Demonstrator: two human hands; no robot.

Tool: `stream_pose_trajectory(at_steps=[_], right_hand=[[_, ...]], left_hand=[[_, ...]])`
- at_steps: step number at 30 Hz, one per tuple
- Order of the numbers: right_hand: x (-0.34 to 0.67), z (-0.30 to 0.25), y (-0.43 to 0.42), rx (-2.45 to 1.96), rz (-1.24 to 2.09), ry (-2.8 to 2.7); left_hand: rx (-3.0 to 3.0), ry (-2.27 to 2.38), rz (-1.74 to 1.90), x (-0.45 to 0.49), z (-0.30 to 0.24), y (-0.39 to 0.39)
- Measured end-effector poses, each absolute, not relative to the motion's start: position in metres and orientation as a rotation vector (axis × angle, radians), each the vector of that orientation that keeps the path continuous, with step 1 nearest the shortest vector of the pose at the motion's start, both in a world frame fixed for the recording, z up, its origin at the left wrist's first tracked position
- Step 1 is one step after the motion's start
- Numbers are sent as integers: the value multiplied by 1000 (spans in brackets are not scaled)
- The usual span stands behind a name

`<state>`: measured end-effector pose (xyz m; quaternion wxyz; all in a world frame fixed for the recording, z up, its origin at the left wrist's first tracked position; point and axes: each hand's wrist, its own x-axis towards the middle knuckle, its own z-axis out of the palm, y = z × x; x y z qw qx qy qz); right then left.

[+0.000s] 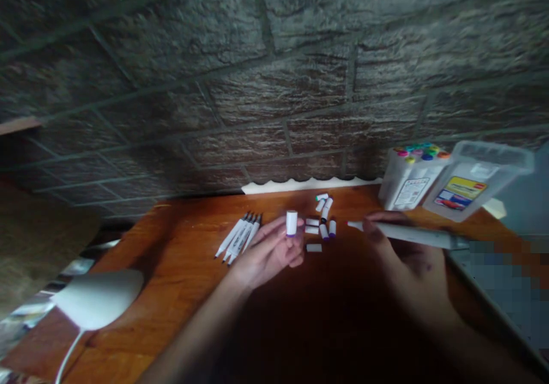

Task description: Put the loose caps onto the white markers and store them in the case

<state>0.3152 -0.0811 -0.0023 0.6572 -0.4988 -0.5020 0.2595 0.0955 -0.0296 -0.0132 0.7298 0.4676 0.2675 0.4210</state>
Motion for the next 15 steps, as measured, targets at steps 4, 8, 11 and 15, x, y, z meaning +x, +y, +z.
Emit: stream_pose_trajectory(at_steps=[4,8,11,15], right_hand=[[313,-8,-82,-1123,475,-1251],[317,-12,-78,-1132,497,-1249],[318,-11,-77,-1143,512,-1254],[314,-5,-80,-1123,485,-1335]], left_hand=[[973,456,814,106,-13,-34],[1113,529,784,109,-20,-33],[1488,697,765,110,-23,-37],[1886,860,656,116,-21,-43]])
